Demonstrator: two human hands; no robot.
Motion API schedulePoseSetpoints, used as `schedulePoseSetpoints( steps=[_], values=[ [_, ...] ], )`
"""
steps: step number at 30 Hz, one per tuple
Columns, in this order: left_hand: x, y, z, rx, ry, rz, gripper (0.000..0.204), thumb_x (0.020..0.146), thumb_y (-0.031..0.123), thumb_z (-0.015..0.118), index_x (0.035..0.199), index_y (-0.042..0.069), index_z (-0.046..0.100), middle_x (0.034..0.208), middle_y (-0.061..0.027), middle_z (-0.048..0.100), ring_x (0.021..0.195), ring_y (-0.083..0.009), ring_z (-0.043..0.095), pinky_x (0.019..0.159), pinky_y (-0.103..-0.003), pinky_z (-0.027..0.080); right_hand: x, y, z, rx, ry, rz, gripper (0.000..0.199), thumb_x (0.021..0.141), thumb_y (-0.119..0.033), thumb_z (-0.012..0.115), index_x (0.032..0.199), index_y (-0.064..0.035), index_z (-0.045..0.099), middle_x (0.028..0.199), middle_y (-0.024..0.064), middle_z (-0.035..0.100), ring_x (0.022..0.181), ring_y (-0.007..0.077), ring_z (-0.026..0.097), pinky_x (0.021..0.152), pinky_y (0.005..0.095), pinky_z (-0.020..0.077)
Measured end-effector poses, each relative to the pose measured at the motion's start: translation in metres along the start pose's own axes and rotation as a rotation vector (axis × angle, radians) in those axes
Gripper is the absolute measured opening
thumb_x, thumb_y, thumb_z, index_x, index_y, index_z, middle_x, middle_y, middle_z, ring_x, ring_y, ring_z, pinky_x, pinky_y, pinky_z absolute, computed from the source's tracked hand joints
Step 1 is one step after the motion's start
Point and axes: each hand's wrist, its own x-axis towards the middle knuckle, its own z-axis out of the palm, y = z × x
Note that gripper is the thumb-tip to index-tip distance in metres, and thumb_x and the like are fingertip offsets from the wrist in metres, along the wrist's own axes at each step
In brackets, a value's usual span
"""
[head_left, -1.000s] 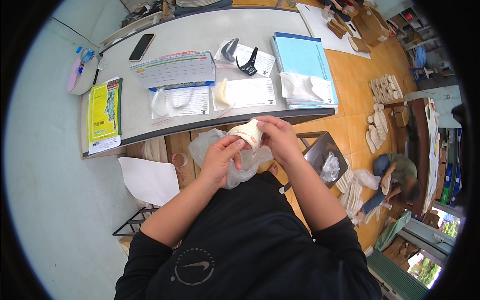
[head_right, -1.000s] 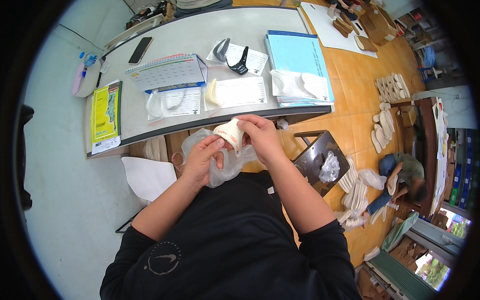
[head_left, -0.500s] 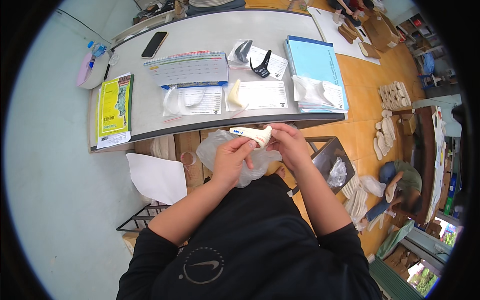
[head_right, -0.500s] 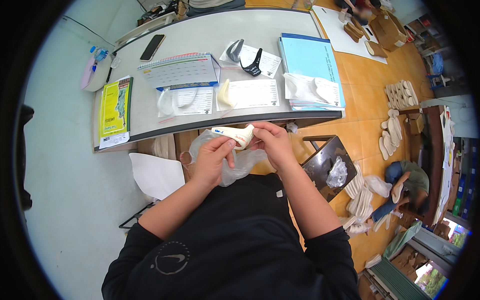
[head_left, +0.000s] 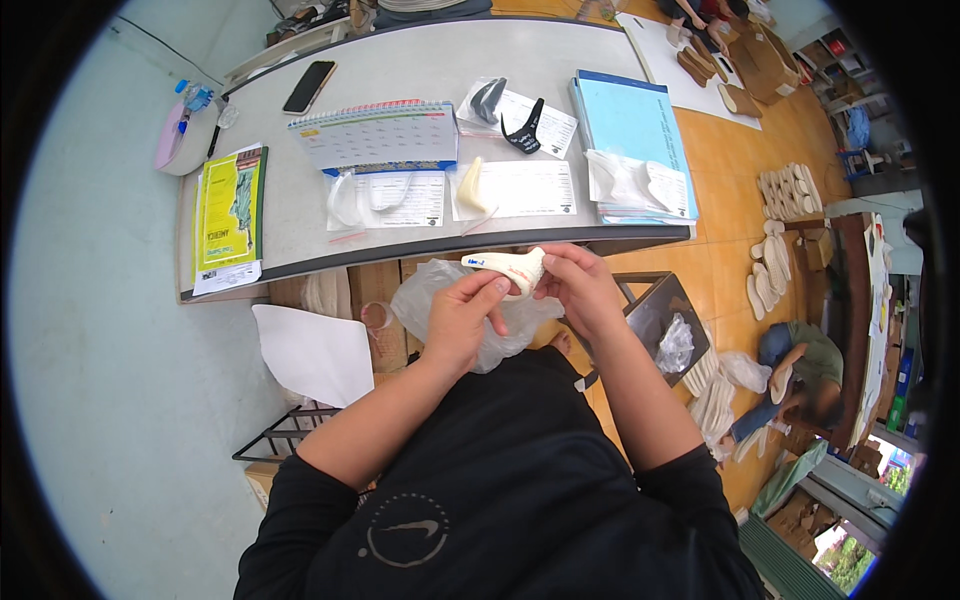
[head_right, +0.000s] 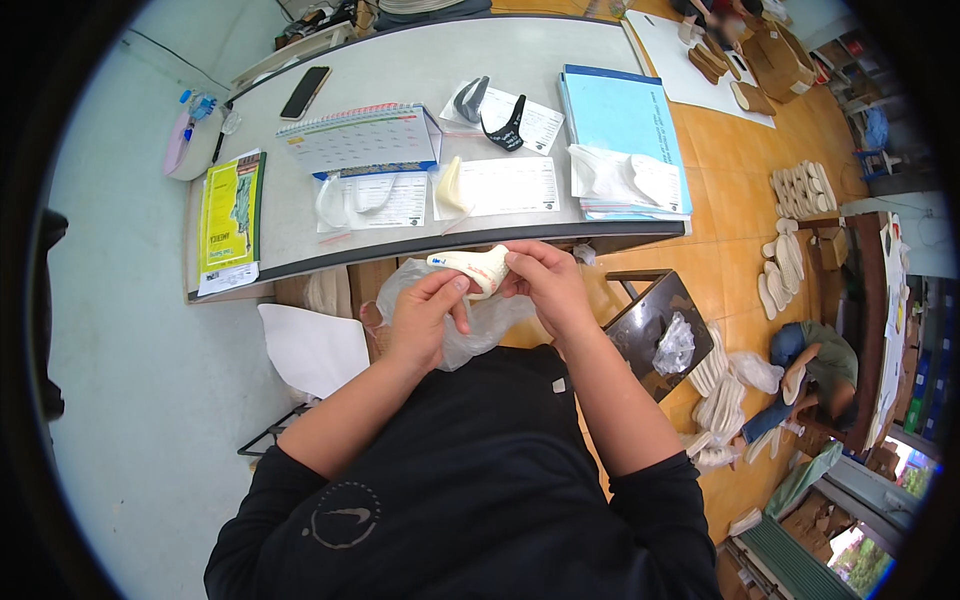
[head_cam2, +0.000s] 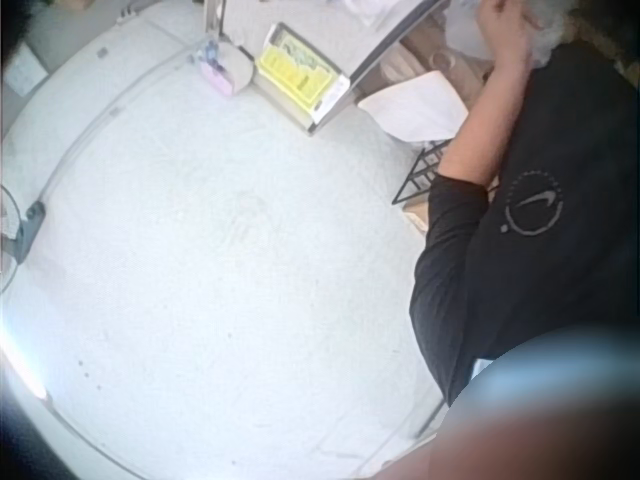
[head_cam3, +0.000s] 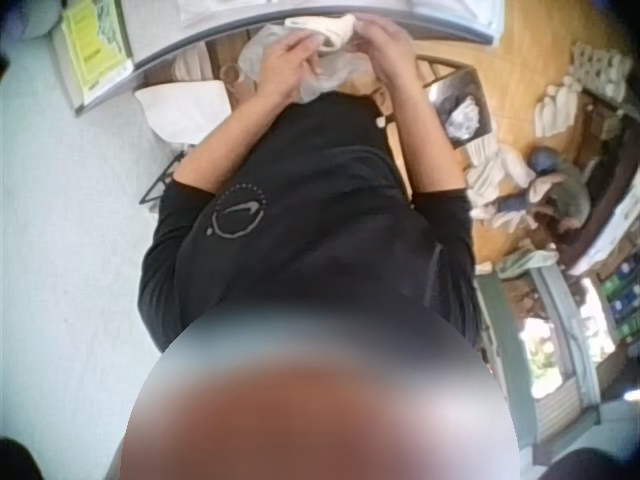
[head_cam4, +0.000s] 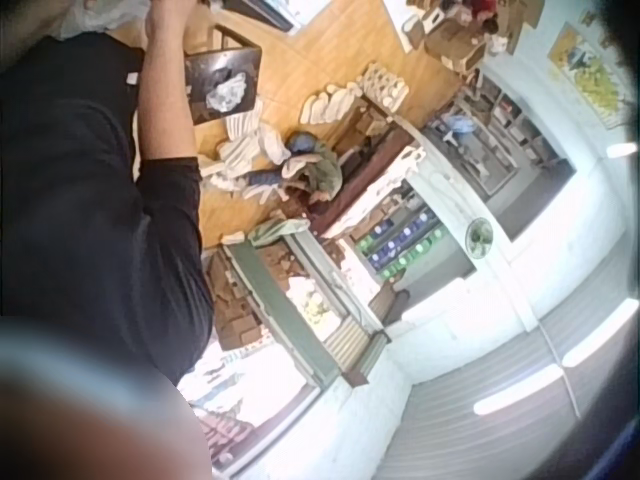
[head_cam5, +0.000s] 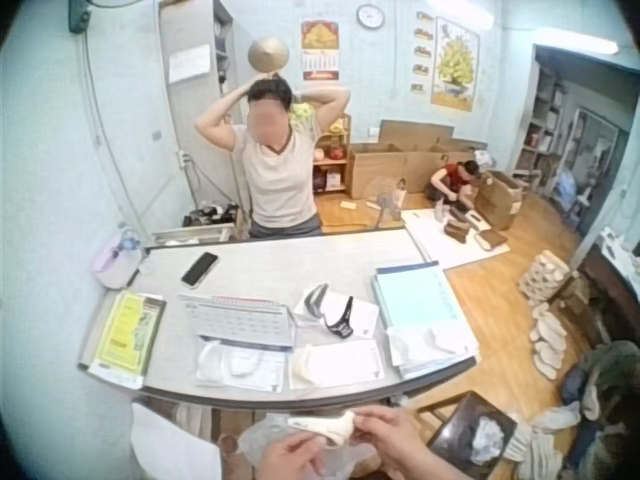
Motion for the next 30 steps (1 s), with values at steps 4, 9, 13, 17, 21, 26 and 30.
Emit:
schedulePoseSetpoints(
  steps=[4,9,13,17,21,26,30],
  values=[
    [0.003,0.001,0.0,-0.015,-0.003,-0.03,0.024,0.091,0.014,0.063,0.105,-0.005,0.065,0.091,-0.0074,0.066,0.055,-0.0093,0.052,0.052,-0.022,0.043,-0.001,-0.005,0.005,-0.041,0.019,-0.023,0.02,0.089,-0.01,0.063,0.104,0.0022,0.066,0.082,0.0058,0.066,0.063,0.0109,0.06,0.06,0.0241,0.05],
    [0.005,-0.003,-0.002,-0.028,-0.019,-0.09,0.022,0.092,0.015,0.063,0.103,-0.004,0.064,0.087,-0.0068,0.066,0.054,-0.0093,0.052,0.051,-0.021,0.042,-0.003,-0.011,0.01,-0.047,0.019,-0.008,0.02,0.091,-0.011,0.062,0.104,0.0034,0.066,0.082,0.0063,0.066,0.063,0.0107,0.06,0.059,0.024,0.0502],
    [0.006,-0.005,-0.006,-0.087,-0.017,-0.099,0.021,0.092,0.015,0.062,0.102,-0.003,0.064,0.088,-0.0076,0.066,0.054,-0.0095,0.052,0.053,-0.022,0.043,-0.004,-0.013,0.01,0.019,-0.002,-0.017,0.021,0.093,-0.01,0.057,0.106,0.0059,0.063,0.085,0.0093,0.066,0.066,0.0157,0.061,0.061,0.0271,0.0495],
    [0.006,-0.004,-0.004,-0.069,-0.006,-0.102,0.021,0.092,0.015,0.061,0.104,-0.003,0.063,0.09,-0.0088,0.067,0.054,-0.0097,0.051,0.053,-0.022,0.043,-0.006,-0.015,0.009,-0.086,-0.003,-0.007,0.019,0.091,-0.012,0.06,0.101,0.0036,0.064,0.08,0.0074,0.065,0.062,0.0133,0.06,0.058,0.0255,0.0479],
    [0.006,-0.002,-0.005,-0.025,-0.009,-0.054,0.025,0.093,0.016,0.06,0.11,-0.003,0.062,0.095,-0.0099,0.067,0.054,-0.0099,0.05,0.053,-0.022,0.043,0.0,-0.027,0.008,-0.238,0.066,-0.064,0.019,0.09,-0.016,0.062,0.095,0.003,0.066,0.075,0.0064,0.065,0.058,0.01,0.059,0.053,0.0237,0.0453],
    [0.001,0.001,-0.026,-0.033,0.058,-0.071,0.028,0.094,0.018,0.058,0.113,-0.003,0.061,0.093,-0.0102,0.066,0.054,-0.0101,0.05,0.052,-0.021,0.043,0.031,-0.052,0.001,0.042,0.18,-0.06,0.015,0.092,-0.015,0.059,0.092,-0.0001,0.06,0.072,0.0065,0.062,0.056,0.0129,0.058,0.051,0.0265,0.0459],
    [-0.007,-0.002,-0.042,-0.08,0.131,-0.061,0.027,0.095,0.018,0.057,0.111,-0.003,0.061,0.09,-0.0099,0.065,0.054,-0.0101,0.05,0.049,-0.021,0.042,0.047,-0.057,0.0,0.241,0.124,0.025,0.014,0.093,-0.015,0.056,0.092,-0.0016,0.057,0.073,0.0063,0.06,0.058,0.0144,0.058,0.051,0.029,0.0469]
  ],
)
